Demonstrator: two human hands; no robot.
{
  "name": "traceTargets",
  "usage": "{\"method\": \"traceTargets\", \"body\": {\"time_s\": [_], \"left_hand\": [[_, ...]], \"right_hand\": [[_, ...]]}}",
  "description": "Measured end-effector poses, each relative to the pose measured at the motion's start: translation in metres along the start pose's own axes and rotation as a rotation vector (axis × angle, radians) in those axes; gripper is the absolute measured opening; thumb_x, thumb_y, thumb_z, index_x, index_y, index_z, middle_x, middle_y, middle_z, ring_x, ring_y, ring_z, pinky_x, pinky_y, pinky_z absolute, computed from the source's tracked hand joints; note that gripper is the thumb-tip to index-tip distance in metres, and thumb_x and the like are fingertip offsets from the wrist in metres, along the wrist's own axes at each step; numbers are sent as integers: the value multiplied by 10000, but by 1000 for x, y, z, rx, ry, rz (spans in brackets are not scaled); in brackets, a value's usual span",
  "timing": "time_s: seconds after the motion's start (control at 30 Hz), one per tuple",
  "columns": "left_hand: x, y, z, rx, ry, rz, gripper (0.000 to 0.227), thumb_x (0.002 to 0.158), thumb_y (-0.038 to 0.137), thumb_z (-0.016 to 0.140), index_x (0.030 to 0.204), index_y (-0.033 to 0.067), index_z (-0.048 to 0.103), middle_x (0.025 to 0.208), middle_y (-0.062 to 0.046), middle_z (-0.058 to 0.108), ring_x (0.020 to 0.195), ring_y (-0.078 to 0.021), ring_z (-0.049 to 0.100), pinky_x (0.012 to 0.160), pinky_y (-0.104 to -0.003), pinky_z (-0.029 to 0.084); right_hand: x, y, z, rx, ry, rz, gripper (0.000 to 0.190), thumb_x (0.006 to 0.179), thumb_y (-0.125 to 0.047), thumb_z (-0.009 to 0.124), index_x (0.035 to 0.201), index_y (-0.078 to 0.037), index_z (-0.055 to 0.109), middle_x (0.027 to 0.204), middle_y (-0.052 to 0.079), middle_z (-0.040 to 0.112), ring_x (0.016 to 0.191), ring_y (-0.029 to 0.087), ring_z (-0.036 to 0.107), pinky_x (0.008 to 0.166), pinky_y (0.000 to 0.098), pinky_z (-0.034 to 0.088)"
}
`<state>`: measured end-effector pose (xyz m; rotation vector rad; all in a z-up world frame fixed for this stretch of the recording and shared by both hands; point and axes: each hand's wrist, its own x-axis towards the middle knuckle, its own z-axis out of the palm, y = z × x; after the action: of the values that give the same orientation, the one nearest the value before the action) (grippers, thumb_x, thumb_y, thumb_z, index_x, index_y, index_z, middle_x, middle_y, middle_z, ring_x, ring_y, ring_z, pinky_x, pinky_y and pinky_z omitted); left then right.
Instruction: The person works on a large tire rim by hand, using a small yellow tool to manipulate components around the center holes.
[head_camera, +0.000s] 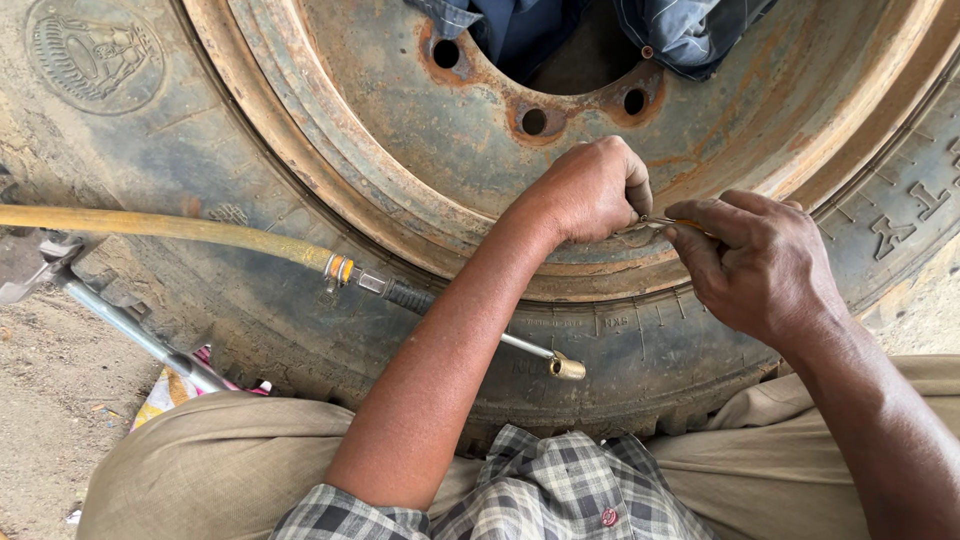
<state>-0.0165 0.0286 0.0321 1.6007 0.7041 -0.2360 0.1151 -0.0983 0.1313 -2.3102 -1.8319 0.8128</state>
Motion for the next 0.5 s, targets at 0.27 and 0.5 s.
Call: {"method": "traceTargets", "body": {"time_s": [0.27, 0.5], "left_hand": [[-2, 1, -1, 20, 11, 40, 161, 703, 12, 788, 781, 147, 829, 855, -57, 800, 771, -168, 775, 729, -362, 627], [-7, 7, -6, 42, -16, 5, 257, 708, -40, 728, 828, 161, 835, 919, -52, 809, 844, -165, 780, 786, -340, 628]], "right_hand": [[4, -10, -5, -20, -39, 30, 203, 965, -204, 721, 1082, -59, 801, 914, 122, 775, 786, 237, 742, 711, 374, 604], [26, -22, -4, -228, -286, 78, 215, 971, -235, 670, 1060, -90, 802, 889, 112, 777, 729, 227, 729, 700, 392, 616]]}}
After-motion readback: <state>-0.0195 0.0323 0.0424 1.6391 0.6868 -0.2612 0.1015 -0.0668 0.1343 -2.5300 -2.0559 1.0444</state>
